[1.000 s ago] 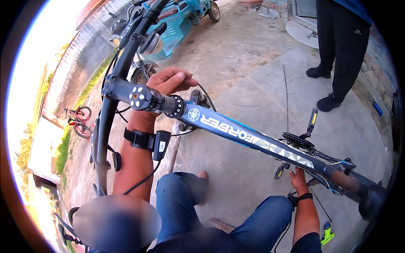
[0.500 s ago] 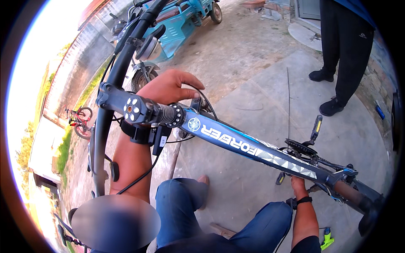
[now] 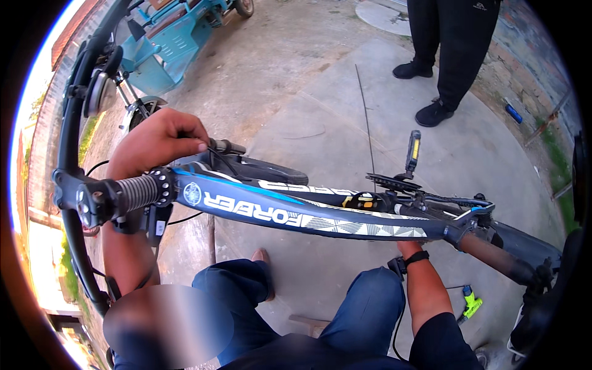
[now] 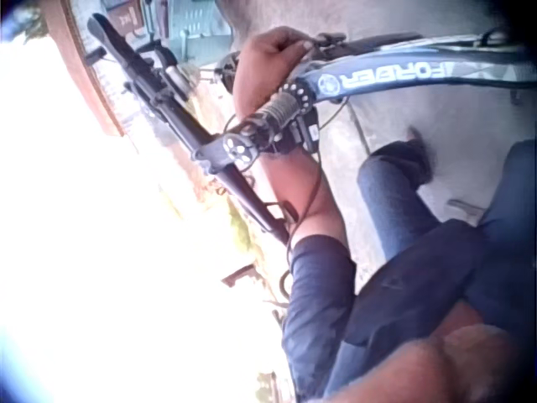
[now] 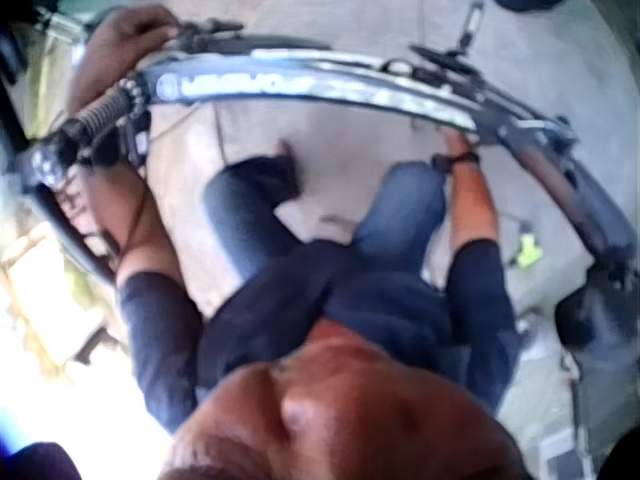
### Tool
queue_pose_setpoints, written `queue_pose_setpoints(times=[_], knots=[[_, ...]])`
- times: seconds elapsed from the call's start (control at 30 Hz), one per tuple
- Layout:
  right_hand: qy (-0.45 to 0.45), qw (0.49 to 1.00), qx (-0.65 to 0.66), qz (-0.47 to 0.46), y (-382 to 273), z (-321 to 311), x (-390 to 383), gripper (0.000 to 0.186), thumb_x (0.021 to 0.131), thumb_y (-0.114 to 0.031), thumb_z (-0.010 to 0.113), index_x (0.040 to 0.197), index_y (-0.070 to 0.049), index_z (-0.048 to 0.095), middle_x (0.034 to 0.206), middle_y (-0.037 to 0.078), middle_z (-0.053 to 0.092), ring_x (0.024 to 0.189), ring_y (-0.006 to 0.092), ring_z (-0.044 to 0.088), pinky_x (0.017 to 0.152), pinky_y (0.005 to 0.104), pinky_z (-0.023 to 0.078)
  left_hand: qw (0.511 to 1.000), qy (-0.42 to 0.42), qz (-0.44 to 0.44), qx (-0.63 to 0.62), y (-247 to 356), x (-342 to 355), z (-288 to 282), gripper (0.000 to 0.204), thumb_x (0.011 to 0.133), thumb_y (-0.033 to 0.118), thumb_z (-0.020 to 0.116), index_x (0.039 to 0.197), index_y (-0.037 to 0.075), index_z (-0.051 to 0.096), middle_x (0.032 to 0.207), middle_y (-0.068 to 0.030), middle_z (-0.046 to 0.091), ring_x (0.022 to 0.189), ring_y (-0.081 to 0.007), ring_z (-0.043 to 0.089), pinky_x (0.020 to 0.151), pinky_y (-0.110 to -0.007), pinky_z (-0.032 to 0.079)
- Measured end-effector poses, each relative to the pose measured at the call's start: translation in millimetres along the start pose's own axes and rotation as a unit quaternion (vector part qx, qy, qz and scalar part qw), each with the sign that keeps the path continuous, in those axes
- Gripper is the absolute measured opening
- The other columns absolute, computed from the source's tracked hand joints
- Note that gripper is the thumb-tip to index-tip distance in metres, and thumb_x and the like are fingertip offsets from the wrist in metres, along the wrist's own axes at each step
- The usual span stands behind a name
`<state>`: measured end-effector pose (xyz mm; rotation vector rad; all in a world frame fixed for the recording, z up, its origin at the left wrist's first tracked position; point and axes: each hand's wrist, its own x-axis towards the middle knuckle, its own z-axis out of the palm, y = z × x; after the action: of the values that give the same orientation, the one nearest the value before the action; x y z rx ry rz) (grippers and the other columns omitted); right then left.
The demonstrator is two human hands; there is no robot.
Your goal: The person is kneeling on a concrete surface, working on a blue and black bicycle. They are routing a black cable along the top tube of the frame and securing it with zip ties. The person uses their hands to pull the cable taut and adjust its position near the handlebars and frame.
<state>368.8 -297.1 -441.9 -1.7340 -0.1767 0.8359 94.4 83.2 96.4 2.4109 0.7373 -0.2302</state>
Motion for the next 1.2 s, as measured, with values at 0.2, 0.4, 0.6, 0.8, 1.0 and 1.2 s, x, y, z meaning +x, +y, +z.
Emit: queue_pose_setpoints(times=[0.2, 0.4, 0.6, 0.8, 1.0, 1.2], knots=[[0.005, 1.0, 0.013, 0.027, -4.6, -4.2, -12.5, 0.015, 0.096, -0.022, 0.057, 0.106, -0.011, 0.062, 0.087, -0.001, 0.059, 0.072, 0.0091, 0.052, 0.064, 0.0249, 0.044, 1.0, -0.007, 0.001, 0.008, 4.6, 3.1, -0.9, 0.008, 0.083, 0.003, 0.068, 0.088, -0.003, 0.069, 0.072, -0.0046, 0.065, 0.069, -0.0097, 0.059, 0.065, -0.027, 0.046], [0.009, 0.999, 0.016, 0.033, -6.2, -3.1, -17.1, 0.016, 0.096, -0.022, 0.057, 0.107, -0.011, 0.062, 0.088, -0.001, 0.06, 0.073, 0.0095, 0.052, 0.065, 0.0252, 0.044, 0.999, -0.019, 0.023, -0.03, -1.0, 4.5, 1.7, 0.008, 0.082, 0.003, 0.067, 0.086, -0.004, 0.067, 0.07, -0.0045, 0.062, 0.068, -0.0099, 0.057, 0.064, -0.026, 0.044], [0.008, 0.999, 0.023, 0.027, -2.8, -1.4, -15.5, 0.017, 0.096, -0.021, 0.058, 0.108, -0.011, 0.062, 0.089, -0.001, 0.06, 0.075, 0.0098, 0.053, 0.066, 0.0255, 0.045, 0.999, -0.041, 0.008, -0.008, 3.3, 2.1, -2.7, 0.012, 0.085, 0.006, 0.066, 0.091, -0.004, 0.067, 0.072, -0.0057, 0.064, 0.07, -0.011, 0.058, 0.066, -0.029, 0.047], [0.009, 0.999, 0.024, 0.022, 1.9, -2.3, -12.0, 0.017, 0.096, -0.021, 0.058, 0.108, -0.01, 0.062, 0.09, 0.0, 0.061, 0.076, 0.0101, 0.053, 0.067, 0.0257, 0.045, 0.999, -0.044, 0.019, 0.001, -1.3, 5.7, -2.2, 0.014, 0.086, 0.008, 0.067, 0.095, -0.003, 0.068, 0.077, -0.0075, 0.067, 0.074, -0.0123, 0.061, 0.071, -0.029, 0.049], [0.008, 0.999, 0.029, 0.025, -0.8, -2.6, -9.4, 0.018, 0.096, -0.021, 0.058, 0.109, -0.01, 0.062, 0.091, 0.0, 0.061, 0.077, 0.0105, 0.054, 0.069, 0.026, 0.046, 0.999, -0.005, 0.028, -0.046, -5.5, 4.1, 3.2, 0.015, 0.087, 0.008, 0.068, 0.096, -0.003, 0.069, 0.08, -0.0086, 0.069, 0.078, -0.0137, 0.063, 0.075, -0.029, 0.05], [0.01, 0.999, 0.033, 0.033, -7.2, -5.6, -7.9, 0.018, 0.096, -0.02, 0.058, 0.11, -0.009, 0.062, 0.092, 0.0, 0.061, 0.079, 0.0108, 0.054, 0.07, 0.0262, 0.046, 0.994, 0.078, 0.041, -0.063, -10.7, 1.0, 10.1, 0.012, 0.086, 0.008, 0.068, 0.091, -0.004, 0.067, 0.077, -0.0077, 0.066, 0.076, -0.0137, 0.061, 0.074, -0.03, 0.048]])
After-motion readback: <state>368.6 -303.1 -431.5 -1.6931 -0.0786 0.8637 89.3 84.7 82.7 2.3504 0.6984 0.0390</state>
